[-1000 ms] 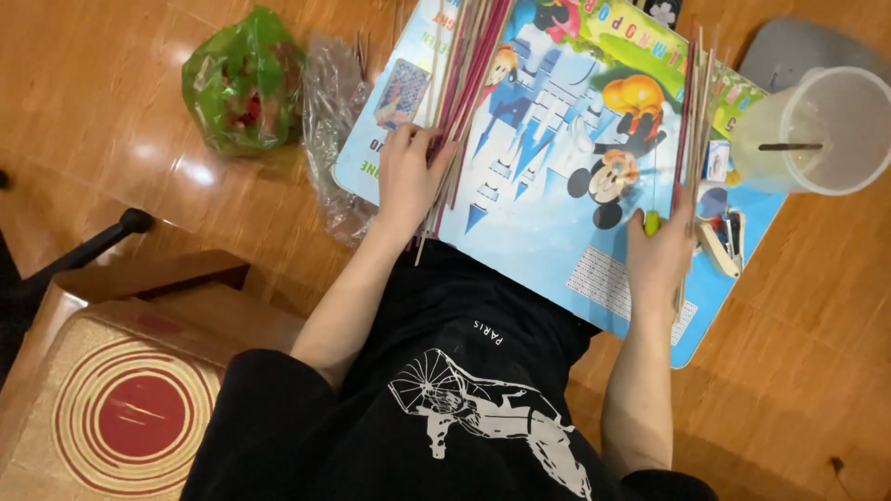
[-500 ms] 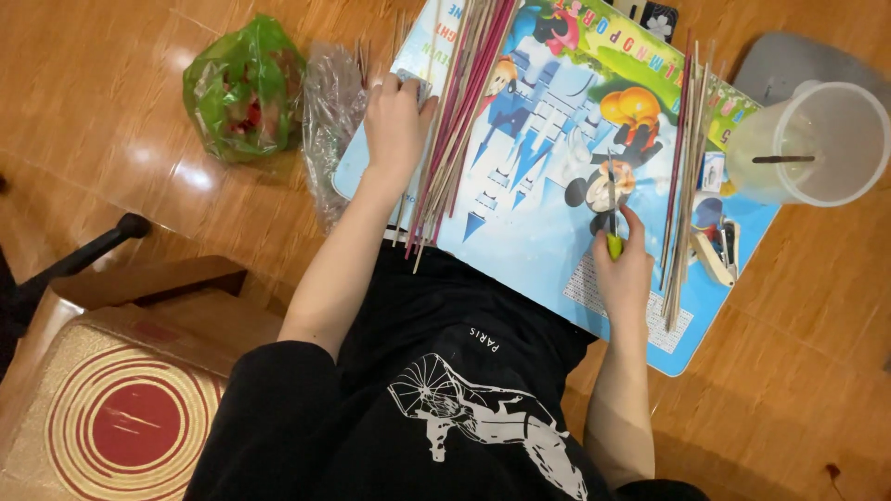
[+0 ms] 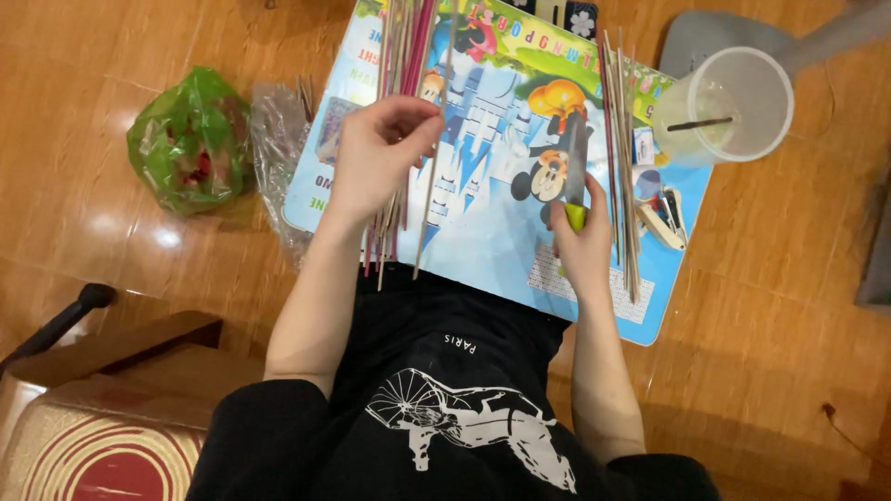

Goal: Stripping the outer coating off of wooden incense sticks using a knife.

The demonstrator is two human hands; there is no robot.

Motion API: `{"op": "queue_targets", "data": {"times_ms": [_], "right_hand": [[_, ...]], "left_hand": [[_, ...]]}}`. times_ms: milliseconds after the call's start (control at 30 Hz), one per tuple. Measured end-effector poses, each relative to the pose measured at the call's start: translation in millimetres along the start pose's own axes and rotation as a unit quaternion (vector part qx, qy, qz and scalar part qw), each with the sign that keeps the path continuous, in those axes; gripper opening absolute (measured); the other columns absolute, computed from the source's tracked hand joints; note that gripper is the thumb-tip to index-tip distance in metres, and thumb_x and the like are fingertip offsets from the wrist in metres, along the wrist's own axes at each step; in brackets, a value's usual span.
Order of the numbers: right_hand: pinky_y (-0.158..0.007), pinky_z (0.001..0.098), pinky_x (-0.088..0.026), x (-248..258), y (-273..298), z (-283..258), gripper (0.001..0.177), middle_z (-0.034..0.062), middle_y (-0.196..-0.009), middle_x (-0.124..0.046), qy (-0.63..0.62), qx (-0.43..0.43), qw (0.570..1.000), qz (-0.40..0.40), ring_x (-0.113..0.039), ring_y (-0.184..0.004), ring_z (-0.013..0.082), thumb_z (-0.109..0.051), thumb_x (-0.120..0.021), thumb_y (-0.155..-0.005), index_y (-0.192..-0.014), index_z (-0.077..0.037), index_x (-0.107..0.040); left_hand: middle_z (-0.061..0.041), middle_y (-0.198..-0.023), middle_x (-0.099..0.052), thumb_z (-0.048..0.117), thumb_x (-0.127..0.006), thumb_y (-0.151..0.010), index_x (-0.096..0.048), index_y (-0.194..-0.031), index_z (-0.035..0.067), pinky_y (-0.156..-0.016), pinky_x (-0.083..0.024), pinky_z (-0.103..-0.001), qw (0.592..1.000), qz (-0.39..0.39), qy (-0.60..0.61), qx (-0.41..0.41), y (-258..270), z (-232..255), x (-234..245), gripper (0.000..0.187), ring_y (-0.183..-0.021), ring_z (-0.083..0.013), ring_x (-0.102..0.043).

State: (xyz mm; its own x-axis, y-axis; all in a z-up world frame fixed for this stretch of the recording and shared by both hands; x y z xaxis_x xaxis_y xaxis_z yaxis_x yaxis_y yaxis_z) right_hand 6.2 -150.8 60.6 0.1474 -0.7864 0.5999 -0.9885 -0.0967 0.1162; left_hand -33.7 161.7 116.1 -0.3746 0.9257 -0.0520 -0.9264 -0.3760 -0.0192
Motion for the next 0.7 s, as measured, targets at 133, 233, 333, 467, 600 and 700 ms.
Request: {"op": "queue_targets", "data": {"times_ms": [133, 233, 333, 467, 600, 700], "right_hand": [[-0.04, 0.0239, -0.037, 6, 3, -39, 0.057, 0.0095, -0.083, -0.07, -0.192, 0.026, 0.981, -0.023, -0.049, -0.047, 0.0065, -0.01, -0.065, -0.099, -0.15, -0.003, -0.041], [-0.04, 0.0219, -0.036, 12, 7, -66, 0.049, 0.0114, -0.091, -0.075, -0.252, 0.059, 0.965, -0.052, -0.047, -0.047, 0.0049, -0.006, -0.062, -0.102, -0.146, -0.002, -0.041], [-0.043, 0.0213, -0.036, 18, 10, -86, 0.043, 0.0143, -0.1, -0.076, -0.282, 0.103, 0.952, -0.061, -0.046, -0.049, 0.0044, -0.003, -0.061, -0.104, -0.143, -0.001, -0.043], [-0.044, 0.0211, -0.038, 18, 11, -102, 0.043, 0.0176, -0.107, -0.076, -0.312, 0.118, 0.94, -0.072, -0.049, -0.052, 0.0044, 0.003, -0.063, -0.101, -0.139, 0.0, -0.042], [-0.043, 0.0203, -0.039, 10, 14, -100, 0.053, 0.0174, -0.108, -0.075, -0.303, 0.128, 0.939, -0.098, -0.051, -0.053, 0.004, 0.005, -0.062, -0.098, -0.145, -0.003, -0.039], [-0.044, 0.0204, -0.038, 11, 13, -94, 0.049, 0.0194, -0.11, -0.076, -0.321, 0.122, 0.934, -0.098, -0.051, -0.053, 0.005, 0.006, -0.062, -0.1, -0.143, -0.003, -0.04]], "left_hand": [[0.0, -0.089, -0.074, 0.013, -0.076, -0.096, -0.075, -0.108, 0.0, -0.066, -0.054, -0.022, 0.996, -0.067, 0.049, -0.015, 3, 3, -47, 0.018, -0.079, -0.005, -0.066], [0.0, -0.093, -0.074, 0.012, -0.076, -0.096, -0.075, -0.109, 0.001, -0.071, -0.055, -0.022, 0.995, -0.083, 0.037, -0.048, 5, 11, -64, 0.016, -0.084, -0.0051, -0.067], [0.0, -0.094, -0.075, 0.012, -0.075, -0.096, -0.074, -0.109, 0.003, -0.073, -0.056, -0.023, 0.994, -0.095, 0.037, -0.044, 11, 17, -74, 0.016, -0.084, -0.0058, -0.068], [-0.001, -0.101, -0.074, 0.011, -0.075, -0.098, -0.073, -0.11, 0.003, -0.079, -0.058, -0.025, 0.991, -0.1, 0.067, -0.06, 19, 26, -78, 0.015, -0.089, -0.0086, -0.07], [-0.004, -0.106, -0.071, 0.01, -0.074, -0.098, -0.073, -0.111, 0.003, -0.082, -0.059, -0.026, 0.988, -0.099, 0.057, -0.107, 27, 39, -76, 0.015, -0.093, -0.0116, -0.072], [-0.005, -0.106, -0.071, 0.009, -0.074, -0.098, -0.074, -0.111, 0.003, -0.082, -0.059, -0.027, 0.988, -0.098, 0.042, -0.116, 30, 39, -76, 0.015, -0.094, -0.0128, -0.072]]}}
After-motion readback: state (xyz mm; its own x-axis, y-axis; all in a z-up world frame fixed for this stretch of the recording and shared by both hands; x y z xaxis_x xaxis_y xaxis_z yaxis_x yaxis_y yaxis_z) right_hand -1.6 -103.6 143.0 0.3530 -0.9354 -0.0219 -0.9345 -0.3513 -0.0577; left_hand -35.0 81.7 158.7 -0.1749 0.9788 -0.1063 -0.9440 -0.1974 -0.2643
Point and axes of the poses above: each hand's wrist, its own y-axis away from the middle knuckle, its own x-axis out of the back of the hand, z = x × y, the point moved 5 cm from there along -y, towards the middle knuckle
